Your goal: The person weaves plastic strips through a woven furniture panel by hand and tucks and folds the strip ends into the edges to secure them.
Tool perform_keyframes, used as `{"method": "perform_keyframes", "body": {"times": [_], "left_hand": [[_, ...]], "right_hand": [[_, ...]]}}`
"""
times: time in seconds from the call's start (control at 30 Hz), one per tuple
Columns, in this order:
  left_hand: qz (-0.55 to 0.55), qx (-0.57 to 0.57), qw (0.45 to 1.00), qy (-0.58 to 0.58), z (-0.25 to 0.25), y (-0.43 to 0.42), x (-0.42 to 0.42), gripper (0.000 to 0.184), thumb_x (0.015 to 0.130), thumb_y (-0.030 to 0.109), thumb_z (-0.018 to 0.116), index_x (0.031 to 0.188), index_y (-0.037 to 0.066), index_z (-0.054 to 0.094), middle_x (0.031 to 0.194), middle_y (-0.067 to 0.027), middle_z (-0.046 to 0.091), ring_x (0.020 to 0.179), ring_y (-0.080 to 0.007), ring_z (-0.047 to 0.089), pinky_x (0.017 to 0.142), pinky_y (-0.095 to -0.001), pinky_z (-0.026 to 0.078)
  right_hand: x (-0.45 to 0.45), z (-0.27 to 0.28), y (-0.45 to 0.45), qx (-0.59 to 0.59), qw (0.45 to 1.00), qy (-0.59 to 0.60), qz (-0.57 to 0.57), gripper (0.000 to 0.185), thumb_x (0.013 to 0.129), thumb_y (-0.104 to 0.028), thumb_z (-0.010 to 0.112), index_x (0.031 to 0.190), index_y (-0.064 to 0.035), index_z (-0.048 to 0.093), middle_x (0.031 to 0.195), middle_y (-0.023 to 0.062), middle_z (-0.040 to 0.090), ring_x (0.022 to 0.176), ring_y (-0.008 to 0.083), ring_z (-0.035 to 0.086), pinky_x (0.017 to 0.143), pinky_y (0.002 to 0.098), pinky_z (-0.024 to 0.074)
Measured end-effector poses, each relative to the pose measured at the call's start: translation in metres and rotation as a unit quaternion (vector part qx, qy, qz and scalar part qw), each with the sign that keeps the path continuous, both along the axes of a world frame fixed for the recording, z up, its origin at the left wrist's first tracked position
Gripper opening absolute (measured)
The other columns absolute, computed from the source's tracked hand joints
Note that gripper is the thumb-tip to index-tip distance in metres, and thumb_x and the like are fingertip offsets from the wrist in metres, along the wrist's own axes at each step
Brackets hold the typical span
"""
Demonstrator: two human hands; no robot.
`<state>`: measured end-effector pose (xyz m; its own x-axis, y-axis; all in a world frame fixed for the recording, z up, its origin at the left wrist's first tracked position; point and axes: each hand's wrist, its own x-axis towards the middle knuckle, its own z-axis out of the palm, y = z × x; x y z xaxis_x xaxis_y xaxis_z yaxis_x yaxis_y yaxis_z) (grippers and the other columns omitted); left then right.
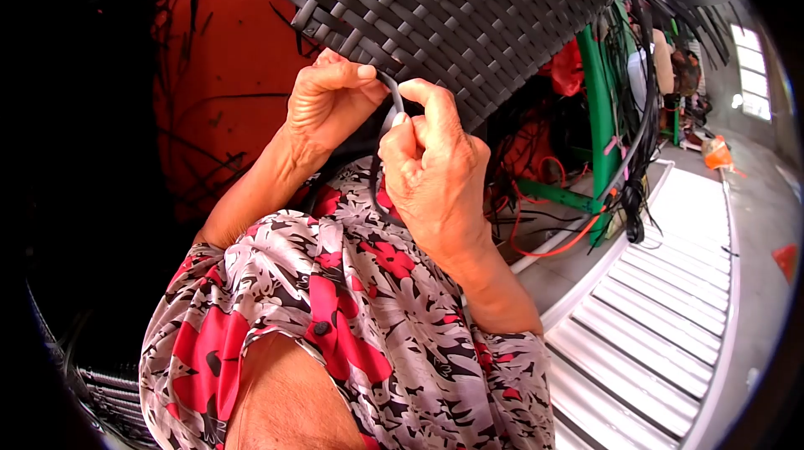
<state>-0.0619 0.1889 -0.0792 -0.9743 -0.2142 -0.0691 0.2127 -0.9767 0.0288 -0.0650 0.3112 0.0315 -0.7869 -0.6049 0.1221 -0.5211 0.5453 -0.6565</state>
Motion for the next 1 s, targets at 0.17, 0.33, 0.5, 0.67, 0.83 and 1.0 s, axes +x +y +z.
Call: {"method": "perform_keyframes", "body": {"times": [0.17,0.33,0.5,0.67,0.83,1.0], "left_hand": [[0.032,-0.080,0.996,0.021,0.022,-0.002,0.010,0.029,0.072,-0.013,0.061,0.055,0.008,0.052,0.062,-0.0006,0.056,0.059,-0.0110,0.055,0.066,-0.0294,0.046],[0.038,-0.113,0.989,-0.091,0.054,0.002,0.013,0.041,0.073,-0.014,0.061,0.048,0.013,0.044,0.051,0.0055,0.044,0.051,-0.0046,0.045,0.055,-0.0234,0.041],[0.066,-0.122,0.988,-0.071,0.047,0.003,0.014,0.036,0.074,-0.012,0.061,0.049,0.010,0.047,0.048,0.0046,0.042,0.043,-0.0051,0.040,0.046,-0.0233,0.038],[0.027,-0.115,0.993,-0.016,0.039,0.000,0.015,0.036,0.076,-0.010,0.061,0.049,0.008,0.046,0.047,0.0013,0.045,0.041,-0.0075,0.044,0.042,-0.0234,0.038],[0.032,-0.037,0.998,0.045,0.023,0.003,0.011,0.014,0.076,-0.009,0.061,0.071,0.003,0.056,0.060,-0.0033,0.057,0.059,-0.0125,0.059,0.063,-0.0271,0.050],[0.003,-0.031,0.995,0.099,0.003,0.004,0.008,0.029,0.077,-0.007,0.059,0.104,0.000,0.059,0.096,-0.0080,0.065,0.086,-0.0157,0.060,0.082,-0.0306,0.047]], "right_hand": [[0.014,0.008,-0.012,-0.065,0.987,-0.139,-0.040,0.014,0.091,-0.001,0.051,0.104,0.0022,0.044,0.065,0.0106,0.063,0.050,0.0113,0.058,0.046,0.0212,0.0471],[0.022,-0.005,-0.010,-0.132,0.974,-0.179,-0.029,0.014,0.093,-0.002,0.050,0.104,0.0019,0.042,0.072,0.0140,0.064,0.055,0.0133,0.061,0.051,0.0231,0.0509],[0.025,-0.015,-0.009,-0.199,0.963,-0.181,-0.023,0.017,0.095,-0.006,0.050,0.107,0.0023,0.041,0.077,0.0160,0.065,0.062,0.0166,0.063,0.058,0.0260,0.0537],[0.021,-0.012,-0.012,-0.239,0.939,-0.245,-0.026,0.023,0.095,-0.010,0.052,0.112,0.0030,0.042,0.078,0.0167,0.065,0.063,0.0187,0.064,0.059,0.0274,0.0544],[0.015,-0.008,-0.011,-0.236,0.935,-0.261,-0.042,0.029,0.095,-0.013,0.054,0.115,0.0034,0.042,0.077,0.0167,0.065,0.061,0.0189,0.063,0.055,0.0262,0.0519],[0.007,-0.001,-0.001,-0.157,0.958,-0.233,-0.059,0.026,0.095,-0.014,0.054,0.110,0.0039,0.043,0.071,0.0111,0.064,0.054,0.0111,0.059,0.048,0.0197,0.0452]]}}
